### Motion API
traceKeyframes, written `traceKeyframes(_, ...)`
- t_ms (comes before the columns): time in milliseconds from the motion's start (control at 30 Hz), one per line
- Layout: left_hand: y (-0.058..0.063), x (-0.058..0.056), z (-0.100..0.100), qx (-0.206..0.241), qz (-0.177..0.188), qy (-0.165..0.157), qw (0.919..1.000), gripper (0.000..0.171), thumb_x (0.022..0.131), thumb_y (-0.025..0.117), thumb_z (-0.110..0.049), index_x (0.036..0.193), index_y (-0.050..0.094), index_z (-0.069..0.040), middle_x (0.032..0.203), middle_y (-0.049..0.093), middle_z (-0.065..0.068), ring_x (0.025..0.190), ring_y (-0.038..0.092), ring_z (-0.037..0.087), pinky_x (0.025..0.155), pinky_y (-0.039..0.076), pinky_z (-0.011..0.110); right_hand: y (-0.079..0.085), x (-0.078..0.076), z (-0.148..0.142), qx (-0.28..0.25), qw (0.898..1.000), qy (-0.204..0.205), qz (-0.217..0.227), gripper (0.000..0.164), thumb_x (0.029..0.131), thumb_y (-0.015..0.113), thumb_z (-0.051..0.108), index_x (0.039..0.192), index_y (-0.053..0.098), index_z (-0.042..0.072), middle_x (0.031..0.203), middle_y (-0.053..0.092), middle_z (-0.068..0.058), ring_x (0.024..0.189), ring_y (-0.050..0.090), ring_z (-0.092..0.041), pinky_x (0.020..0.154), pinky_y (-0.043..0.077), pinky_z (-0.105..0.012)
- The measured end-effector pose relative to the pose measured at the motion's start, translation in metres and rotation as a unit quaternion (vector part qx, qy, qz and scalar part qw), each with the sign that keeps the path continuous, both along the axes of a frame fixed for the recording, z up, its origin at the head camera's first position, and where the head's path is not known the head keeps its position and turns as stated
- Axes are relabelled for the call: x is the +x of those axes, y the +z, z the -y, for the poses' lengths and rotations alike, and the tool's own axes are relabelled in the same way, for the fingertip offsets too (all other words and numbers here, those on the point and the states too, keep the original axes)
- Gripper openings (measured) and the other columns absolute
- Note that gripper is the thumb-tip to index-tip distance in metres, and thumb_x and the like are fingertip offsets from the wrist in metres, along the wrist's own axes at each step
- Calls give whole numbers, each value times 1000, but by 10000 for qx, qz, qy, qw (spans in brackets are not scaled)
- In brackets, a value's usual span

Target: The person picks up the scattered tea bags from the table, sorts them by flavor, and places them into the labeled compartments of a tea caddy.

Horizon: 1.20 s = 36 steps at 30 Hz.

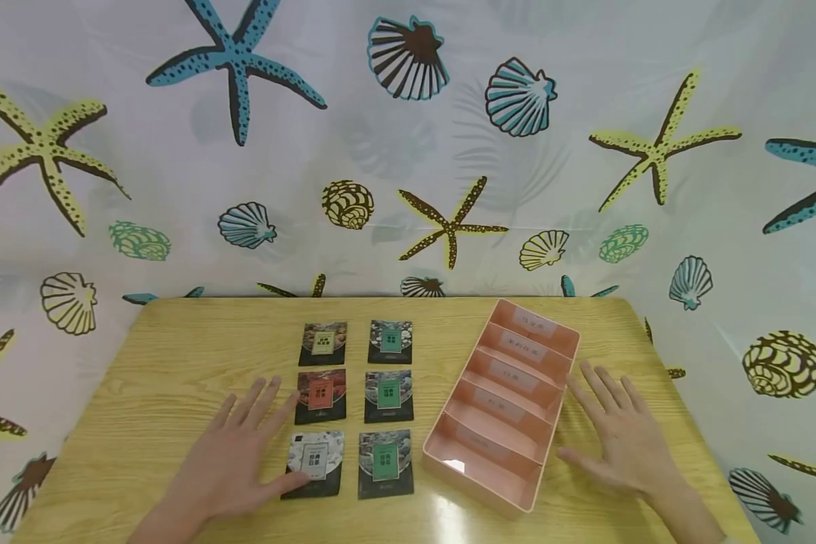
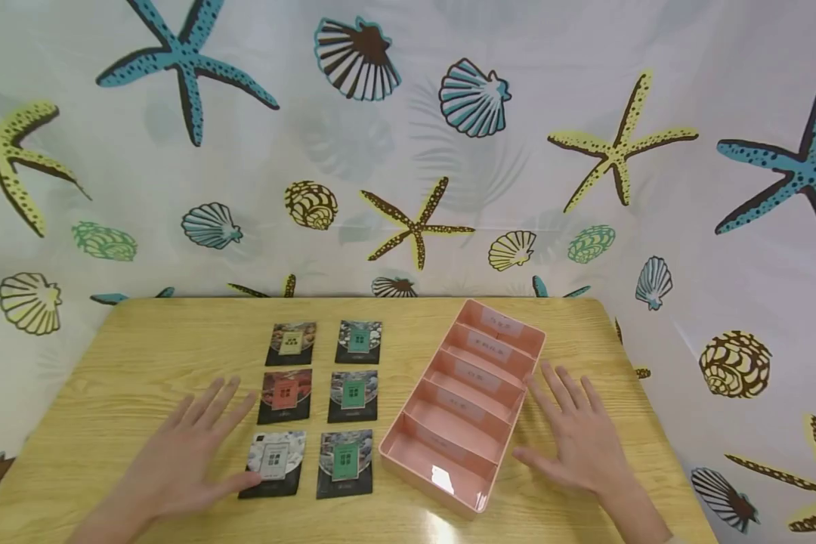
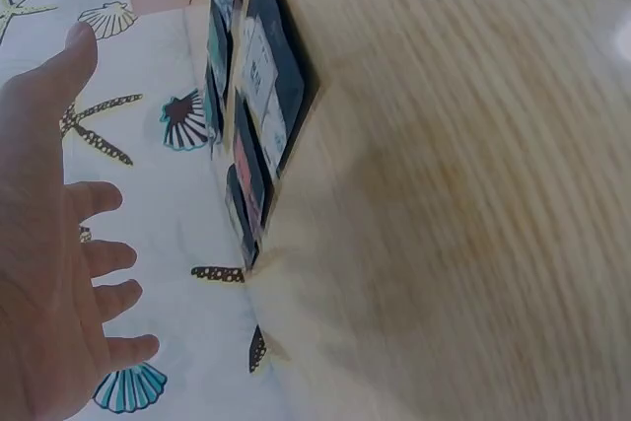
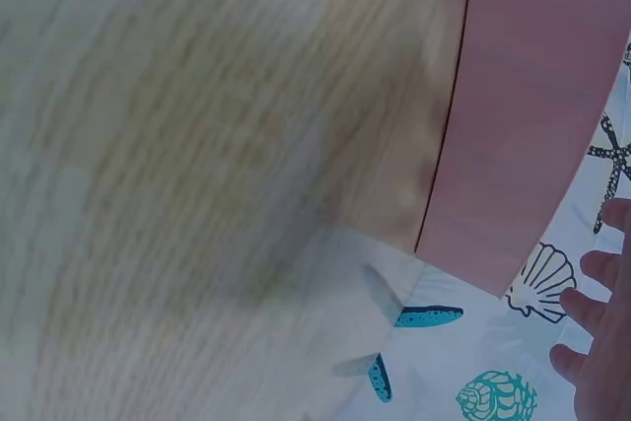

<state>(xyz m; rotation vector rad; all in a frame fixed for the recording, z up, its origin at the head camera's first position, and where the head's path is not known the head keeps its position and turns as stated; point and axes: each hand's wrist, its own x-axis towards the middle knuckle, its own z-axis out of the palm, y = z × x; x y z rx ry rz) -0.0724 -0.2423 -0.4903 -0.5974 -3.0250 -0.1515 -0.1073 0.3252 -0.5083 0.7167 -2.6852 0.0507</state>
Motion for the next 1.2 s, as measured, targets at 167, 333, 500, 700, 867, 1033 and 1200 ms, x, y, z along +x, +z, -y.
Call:
traceKeyframes(167, -8, 0, -8, 112, 144, -157, 9997, 102, 85, 66, -81, 162, 44, -18, 171, 36, 18, 157, 35, 44, 121, 35, 67, -6, 1, 4, 5, 10000, 47, 38, 103, 89, 50, 86, 166, 36, 19, 168, 41, -17, 150, 43, -41, 134, -10, -30)
traceKeyframes(333, -15, 0, -15, 125, 284, -264, 9992, 98, 87, 64, -80, 161, 46, -19, 168, 40, 19, 157, 36, 44, 122, 35, 67, -10, 2, 8, -44, 9999, 42, 122, 102, 88, 52, 86, 163, 41, 18, 167, 42, -17, 148, 46, -43, 134, 16, -50)
traceKeyframes(500, -19, -1, -22, 119, 417, -362, 9984, 97, 87, 63, -80, 160, 47, -19, 165, 45, 20, 156, 38, 44, 122, 37, 66, -14, 2, 9, 50, 9999, 83, 128, 101, 88, 50, 86, 158, 49, 14, 166, 44, -18, 147, 47, -42, 117, 38, -60)
traceKeyframes(700, -20, -2, -27, 154, 534, -424, 9976, 94, 88, 64, -78, 159, 49, -18, 162, 50, 20, 155, 41, 43, 121, 37, 66, -17, 2, 8, 123, 9997, 72, 211, 100, 89, 52, 85, 157, 50, 13, 167, 43, -18, 148, 48, -41, 117, 41, -58)
traceKeyframes(867, -24, -2, -27, 157, 575, -464, 9971, 91, 90, 63, -77, 157, 51, -17, 162, 49, 19, 154, 42, 43, 121, 37, 66, -17, 3, 9, 152, 9997, 68, 177, 98, 89, 52, 84, 157, 51, 12, 166, 44, -17, 147, 48, -40, 117, 41, -57)
traceKeyframes(1033, -24, -2, -27, 136, 626, -551, 9964, 90, 91, 61, -77, 157, 51, -15, 162, 49, 20, 152, 45, 43, 120, 39, 65, -17, 3, 9, 160, 9995, 4, 268, 96, 89, 57, 80, 157, 50, 13, 166, 44, -17, 147, 48, -41, 116, 44, -58)
traceKeyframes(1200, -25, -2, -27, 51, 493, -623, 9968, 88, 91, 64, -75, 155, 54, -15, 158, 53, 20, 147, 50, 44, 118, 42, 63, -15, 3, 10, 161, 9992, -34, 372, 95, 88, 62, 77, 157, 50, 13, 165, 45, -17, 146, 49, -41, 112, 48, -60)
